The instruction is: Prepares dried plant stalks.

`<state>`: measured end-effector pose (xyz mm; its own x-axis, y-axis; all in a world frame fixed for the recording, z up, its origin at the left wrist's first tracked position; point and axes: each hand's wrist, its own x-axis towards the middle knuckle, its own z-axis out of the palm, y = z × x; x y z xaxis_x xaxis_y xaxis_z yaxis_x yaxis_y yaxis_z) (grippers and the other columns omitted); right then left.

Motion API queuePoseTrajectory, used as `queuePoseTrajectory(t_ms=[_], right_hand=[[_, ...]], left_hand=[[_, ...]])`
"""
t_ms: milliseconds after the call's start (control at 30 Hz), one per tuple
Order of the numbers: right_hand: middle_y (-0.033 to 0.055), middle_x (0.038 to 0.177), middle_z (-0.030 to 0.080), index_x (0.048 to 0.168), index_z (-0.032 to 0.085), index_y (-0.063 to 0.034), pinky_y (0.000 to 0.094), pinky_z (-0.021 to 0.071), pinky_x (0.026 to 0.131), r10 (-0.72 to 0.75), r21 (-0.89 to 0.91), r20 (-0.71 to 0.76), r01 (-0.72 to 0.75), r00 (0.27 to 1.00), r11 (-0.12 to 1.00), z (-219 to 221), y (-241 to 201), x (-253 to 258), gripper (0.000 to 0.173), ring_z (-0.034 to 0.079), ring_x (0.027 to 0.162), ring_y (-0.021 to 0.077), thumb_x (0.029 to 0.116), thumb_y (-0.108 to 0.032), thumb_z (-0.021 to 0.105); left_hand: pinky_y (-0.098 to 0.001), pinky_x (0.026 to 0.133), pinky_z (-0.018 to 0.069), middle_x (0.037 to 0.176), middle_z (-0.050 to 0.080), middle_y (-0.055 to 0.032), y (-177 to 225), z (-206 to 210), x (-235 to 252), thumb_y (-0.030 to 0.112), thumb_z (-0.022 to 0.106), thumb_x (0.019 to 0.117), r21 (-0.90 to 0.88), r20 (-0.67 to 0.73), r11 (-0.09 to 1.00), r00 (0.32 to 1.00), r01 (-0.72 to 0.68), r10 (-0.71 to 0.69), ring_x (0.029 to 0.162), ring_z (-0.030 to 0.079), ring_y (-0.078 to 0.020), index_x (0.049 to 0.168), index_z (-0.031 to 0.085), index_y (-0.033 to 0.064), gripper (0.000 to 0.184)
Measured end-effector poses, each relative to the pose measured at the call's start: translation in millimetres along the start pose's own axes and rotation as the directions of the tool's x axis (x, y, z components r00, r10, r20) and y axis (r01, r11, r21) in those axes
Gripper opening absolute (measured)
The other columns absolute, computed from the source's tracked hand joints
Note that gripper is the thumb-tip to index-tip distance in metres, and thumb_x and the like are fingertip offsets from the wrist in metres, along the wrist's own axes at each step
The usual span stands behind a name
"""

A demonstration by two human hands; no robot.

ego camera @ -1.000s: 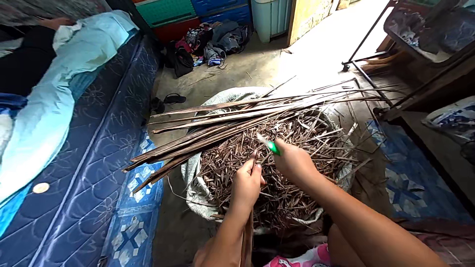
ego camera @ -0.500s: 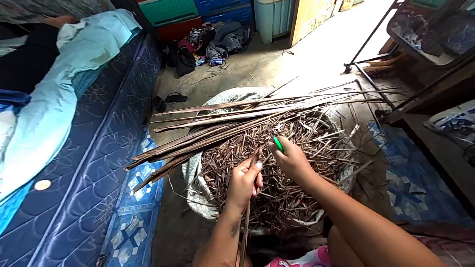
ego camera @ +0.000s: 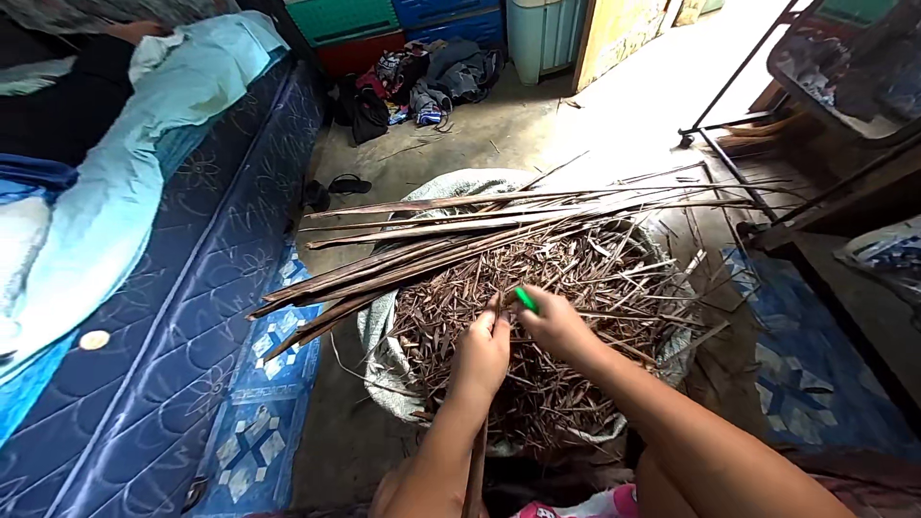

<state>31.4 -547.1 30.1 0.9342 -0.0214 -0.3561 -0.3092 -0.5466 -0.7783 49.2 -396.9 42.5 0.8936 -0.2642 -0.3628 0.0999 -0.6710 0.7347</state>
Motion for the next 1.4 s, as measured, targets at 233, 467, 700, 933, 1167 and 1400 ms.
queuePoseTrajectory(t_ms=[233,467,700,933,1167,1400], right_hand=[[0.0201,0.109,0.071,0.129,0.057,-0.0050,0.0562,0.0541,0.086,0.130,-0.437,0.097,-0.075,0.987,0.896,10.8,-30.7,-22.4,0.034,0.070,0.107,0.0380,0.1097,-0.028,0.042],[0.0217,0.114,0.071,0.131,0.058,-0.0030,0.0566,0.0549,0.087,0.206,-0.459,-0.162,-0.258,0.965,0.850,2.8,-12.2,3.1,0.031,0.070,0.110,0.0391,0.1092,-0.021,0.044],[0.0207,0.112,0.070,0.128,0.061,-0.0050,0.0584,0.0525,0.090,0.181,-0.344,0.109,-0.134,0.977,0.929,7.5,-30.3,-19.8,0.032,0.068,0.109,0.0389,0.1091,-0.026,0.044],[0.0220,0.115,0.070,0.130,0.059,-0.0033,0.0593,0.0533,0.089,0.249,-0.415,-0.154,-0.291,0.956,0.862,-1.2,-6.3,11.8,0.031,0.069,0.112,0.0407,0.1097,-0.022,0.043],[0.0211,0.111,0.070,0.127,0.061,-0.0047,0.0592,0.0527,0.089,0.176,-0.365,0.074,-0.138,0.982,0.921,7.0,-28.2,-16.8,0.032,0.069,0.109,0.0396,0.1088,-0.025,0.045],[0.0221,0.113,0.071,0.128,0.059,-0.0027,0.0589,0.0540,0.087,0.210,-0.437,-0.164,-0.262,0.964,0.860,4.3,-10.1,8.9,0.031,0.070,0.110,0.0407,0.1086,-0.020,0.043]], left_hand=[[-0.0467,0.087,0.0542,0.105,0.072,-0.0162,1.9,-2.6,-0.6,0.018,0.040,0.1093,0.169,-0.041,0.985,0.999,0.025,-0.018,0.092,0.070,-0.0270,0.145,0.057,0.0072,0.041],[-0.0428,0.082,0.0553,0.104,0.073,-0.0140,7.3,6.7,0.7,0.028,0.037,0.1124,0.205,0.040,0.979,0.999,-0.003,-0.006,0.080,0.068,-0.0237,0.155,0.047,0.0116,0.046],[-0.0515,0.093,0.0509,0.109,0.071,-0.0181,10.9,-1.0,-1.0,0.018,0.040,0.1091,0.172,0.014,0.982,0.997,0.076,-0.080,0.104,0.068,-0.0307,0.131,0.065,0.0014,0.036],[-0.0404,0.077,0.0545,0.093,0.070,-0.0126,3.4,4.0,0.1,0.026,0.039,0.1122,0.184,0.045,0.983,0.999,0.002,-0.010,0.073,0.065,-0.0217,0.156,0.044,0.0112,0.047],[-0.0435,0.080,0.0547,0.098,0.070,-0.0135,3.8,-0.1,-0.6,0.017,0.040,0.1092,0.126,0.029,0.991,0.998,0.044,-0.048,0.080,0.067,-0.0230,0.141,0.059,0.0052,0.039],[-0.0387,0.075,0.0546,0.091,0.070,-0.0114,4.5,1.1,-1.8,0.026,0.038,0.1123,0.183,0.047,0.983,0.999,0.005,-0.014,0.072,0.065,-0.0204,0.155,0.046,0.0101,0.046]])
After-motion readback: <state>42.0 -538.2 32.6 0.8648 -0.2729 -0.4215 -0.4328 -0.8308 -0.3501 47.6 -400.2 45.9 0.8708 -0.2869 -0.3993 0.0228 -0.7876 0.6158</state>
